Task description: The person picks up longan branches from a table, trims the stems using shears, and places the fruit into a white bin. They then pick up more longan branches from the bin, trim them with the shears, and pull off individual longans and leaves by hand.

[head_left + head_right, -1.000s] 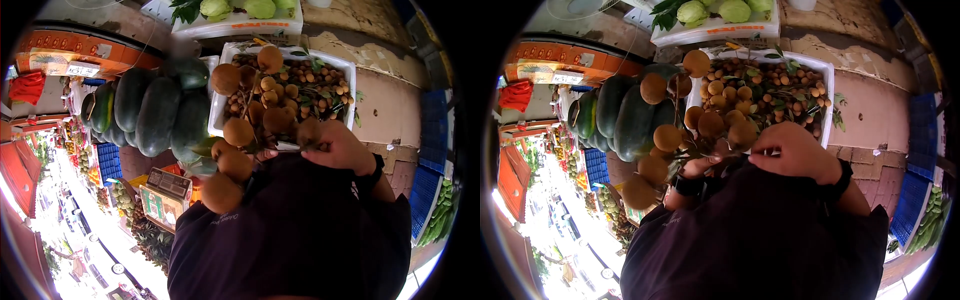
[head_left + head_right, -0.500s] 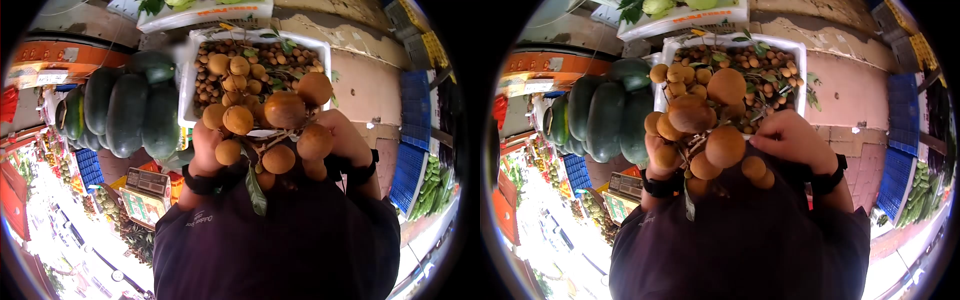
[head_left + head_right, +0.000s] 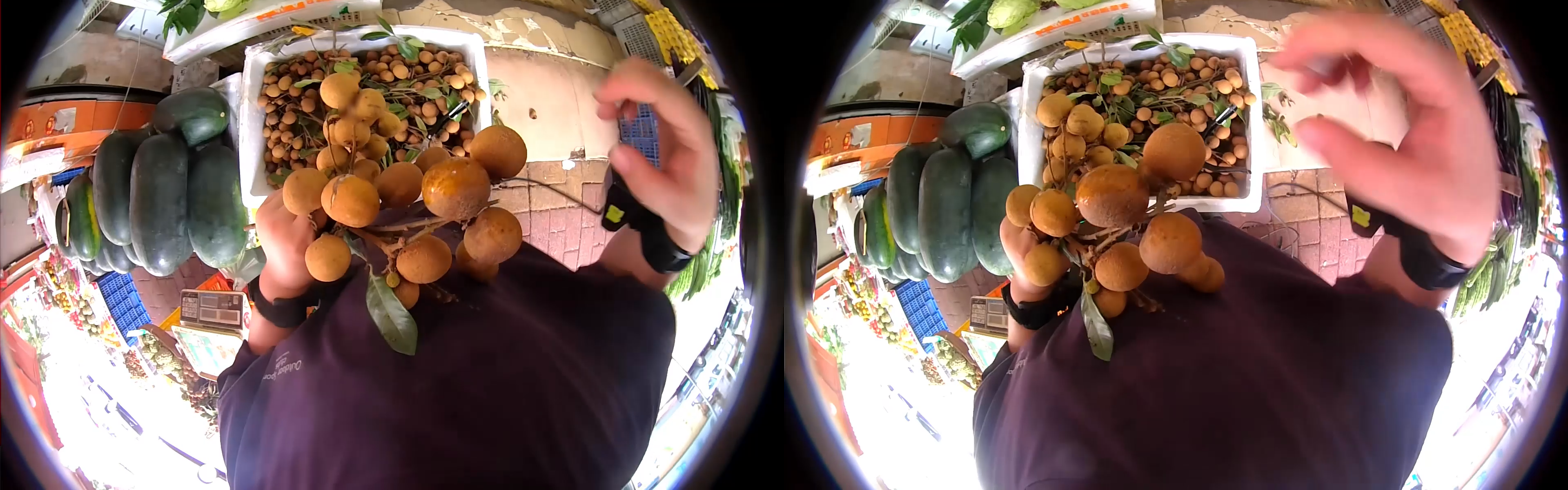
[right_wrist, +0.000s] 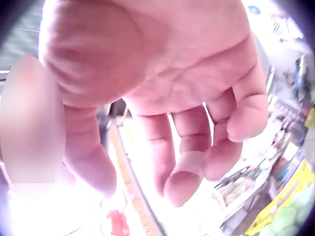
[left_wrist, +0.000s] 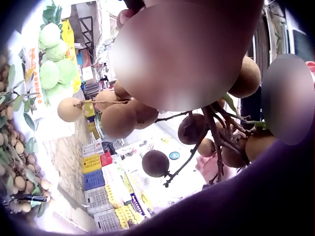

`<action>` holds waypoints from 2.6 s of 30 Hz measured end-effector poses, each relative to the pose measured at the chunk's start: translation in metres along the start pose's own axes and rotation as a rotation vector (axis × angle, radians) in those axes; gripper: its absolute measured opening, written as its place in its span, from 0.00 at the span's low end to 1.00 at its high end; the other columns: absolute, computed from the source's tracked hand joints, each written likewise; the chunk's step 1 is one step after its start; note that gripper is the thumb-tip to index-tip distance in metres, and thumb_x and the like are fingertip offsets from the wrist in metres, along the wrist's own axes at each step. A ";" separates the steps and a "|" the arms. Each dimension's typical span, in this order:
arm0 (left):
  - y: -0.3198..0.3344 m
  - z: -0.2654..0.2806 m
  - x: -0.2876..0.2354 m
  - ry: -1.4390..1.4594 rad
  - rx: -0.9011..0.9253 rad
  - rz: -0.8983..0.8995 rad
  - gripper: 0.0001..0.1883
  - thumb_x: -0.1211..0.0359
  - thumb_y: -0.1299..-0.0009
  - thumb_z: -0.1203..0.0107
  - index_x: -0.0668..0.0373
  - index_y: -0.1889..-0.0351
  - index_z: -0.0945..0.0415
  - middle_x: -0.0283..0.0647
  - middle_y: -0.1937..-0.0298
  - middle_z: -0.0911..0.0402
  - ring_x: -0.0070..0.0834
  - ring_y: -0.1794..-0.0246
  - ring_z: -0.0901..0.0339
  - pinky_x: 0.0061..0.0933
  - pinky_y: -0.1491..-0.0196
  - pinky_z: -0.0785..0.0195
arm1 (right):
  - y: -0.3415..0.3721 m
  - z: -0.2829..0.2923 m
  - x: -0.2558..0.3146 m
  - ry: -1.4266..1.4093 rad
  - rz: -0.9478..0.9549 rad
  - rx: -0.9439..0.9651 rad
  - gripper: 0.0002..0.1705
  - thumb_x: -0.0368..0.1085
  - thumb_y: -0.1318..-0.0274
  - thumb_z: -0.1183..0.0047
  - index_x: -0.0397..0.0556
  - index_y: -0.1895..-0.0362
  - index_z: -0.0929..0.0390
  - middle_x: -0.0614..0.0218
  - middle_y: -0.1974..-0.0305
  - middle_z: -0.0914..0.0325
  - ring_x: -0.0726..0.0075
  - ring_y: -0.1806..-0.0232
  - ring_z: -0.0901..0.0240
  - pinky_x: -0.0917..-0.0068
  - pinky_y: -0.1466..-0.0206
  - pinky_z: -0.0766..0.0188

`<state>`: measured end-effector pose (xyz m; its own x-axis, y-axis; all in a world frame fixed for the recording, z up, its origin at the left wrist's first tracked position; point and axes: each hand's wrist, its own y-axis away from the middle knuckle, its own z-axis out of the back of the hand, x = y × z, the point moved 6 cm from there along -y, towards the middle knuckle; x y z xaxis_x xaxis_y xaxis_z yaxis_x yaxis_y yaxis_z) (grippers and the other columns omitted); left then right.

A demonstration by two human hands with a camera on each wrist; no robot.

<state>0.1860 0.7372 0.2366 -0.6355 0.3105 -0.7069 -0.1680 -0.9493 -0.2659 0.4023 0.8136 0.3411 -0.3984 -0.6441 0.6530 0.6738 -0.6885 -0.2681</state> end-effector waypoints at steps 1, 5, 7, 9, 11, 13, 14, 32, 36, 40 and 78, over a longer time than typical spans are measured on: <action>-0.002 -0.001 -0.003 0.007 0.006 0.001 0.09 0.74 0.52 0.50 0.64 0.73 0.34 0.34 0.75 0.30 0.19 0.76 0.32 0.18 0.74 0.39 | -0.015 -0.005 0.021 0.115 0.184 0.157 0.21 0.33 0.75 0.53 0.38 0.68 0.37 0.64 0.76 0.38 0.70 0.74 0.42 0.77 0.70 0.48; -0.009 -0.003 -0.022 0.050 0.067 -0.136 0.08 0.75 0.52 0.51 0.65 0.73 0.34 0.34 0.75 0.30 0.20 0.76 0.33 0.18 0.74 0.39 | -0.051 -0.042 0.063 0.151 0.363 0.381 0.19 0.33 0.80 0.52 0.43 0.73 0.34 0.65 0.79 0.37 0.65 0.74 0.42 0.73 0.71 0.48; -0.008 -0.005 -0.016 0.159 0.080 0.015 0.09 0.75 0.53 0.50 0.65 0.72 0.33 0.34 0.74 0.29 0.20 0.75 0.32 0.17 0.73 0.39 | -0.058 -0.056 0.071 0.207 0.266 0.550 0.18 0.33 0.81 0.51 0.45 0.75 0.34 0.67 0.80 0.37 0.65 0.75 0.42 0.73 0.72 0.48; -0.006 -0.006 -0.014 0.201 0.092 0.046 0.09 0.75 0.53 0.50 0.65 0.72 0.33 0.35 0.74 0.29 0.20 0.75 0.32 0.17 0.73 0.38 | -0.057 -0.066 0.069 0.261 0.173 0.727 0.17 0.33 0.83 0.51 0.47 0.77 0.34 0.69 0.81 0.37 0.65 0.76 0.42 0.72 0.72 0.47; -0.005 -0.008 -0.013 0.243 0.096 0.083 0.09 0.75 0.53 0.50 0.65 0.72 0.33 0.35 0.74 0.29 0.20 0.75 0.32 0.17 0.73 0.38 | -0.049 -0.071 0.053 0.228 0.261 0.663 0.16 0.33 0.84 0.51 0.48 0.78 0.34 0.70 0.82 0.37 0.65 0.76 0.42 0.72 0.72 0.47; -0.006 -0.005 -0.016 0.201 0.071 0.061 0.09 0.75 0.52 0.50 0.66 0.73 0.33 0.35 0.74 0.29 0.21 0.75 0.31 0.17 0.74 0.38 | -0.048 -0.071 0.049 0.185 0.349 0.595 0.16 0.33 0.86 0.50 0.49 0.80 0.35 0.72 0.83 0.37 0.66 0.76 0.42 0.71 0.73 0.47; -0.007 -0.004 -0.018 0.201 0.068 0.068 0.09 0.75 0.52 0.50 0.66 0.73 0.33 0.35 0.74 0.29 0.21 0.75 0.31 0.17 0.74 0.38 | -0.049 -0.071 0.049 0.169 0.354 0.581 0.16 0.33 0.87 0.50 0.48 0.80 0.34 0.71 0.83 0.38 0.66 0.77 0.42 0.72 0.73 0.48; 0.008 -0.045 0.001 0.432 0.402 0.122 0.20 0.68 0.52 0.49 0.65 0.61 0.39 0.42 0.62 0.34 0.29 0.64 0.33 0.26 0.61 0.38 | -0.052 -0.044 0.048 0.212 0.551 0.424 0.19 0.34 0.93 0.50 0.46 0.81 0.33 0.67 0.83 0.42 0.64 0.80 0.47 0.71 0.76 0.50; -0.006 -0.057 -0.007 0.682 0.173 0.118 0.12 0.69 0.57 0.49 0.59 0.73 0.32 0.43 0.76 0.30 0.37 0.76 0.33 0.27 0.72 0.38 | -0.054 -0.036 0.030 0.208 0.469 0.419 0.19 0.33 0.93 0.52 0.44 0.81 0.35 0.65 0.83 0.43 0.61 0.79 0.47 0.70 0.75 0.50; -0.015 -0.057 -0.021 0.916 0.112 0.025 0.11 0.70 0.53 0.49 0.60 0.71 0.33 0.41 0.76 0.29 0.31 0.73 0.32 0.26 0.69 0.40 | -0.055 -0.035 0.024 0.305 0.467 0.424 0.20 0.36 0.94 0.52 0.44 0.82 0.35 0.65 0.82 0.45 0.60 0.77 0.48 0.68 0.74 0.49; 0.327 -0.009 -0.100 0.544 -1.697 0.589 0.14 0.72 0.49 0.53 0.61 0.63 0.35 0.31 0.71 0.31 0.17 0.72 0.36 0.18 0.67 0.42 | -0.140 -0.108 0.534 -1.028 1.336 0.933 0.20 0.40 0.69 0.51 0.41 0.69 0.35 0.61 0.73 0.33 0.59 0.70 0.36 0.64 0.62 0.40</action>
<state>0.2018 0.3966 0.2145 0.0090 0.3088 -0.9511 0.9996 0.0210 0.0163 0.0279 0.5306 0.6508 0.8088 0.1308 0.5733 0.3936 0.6039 -0.6931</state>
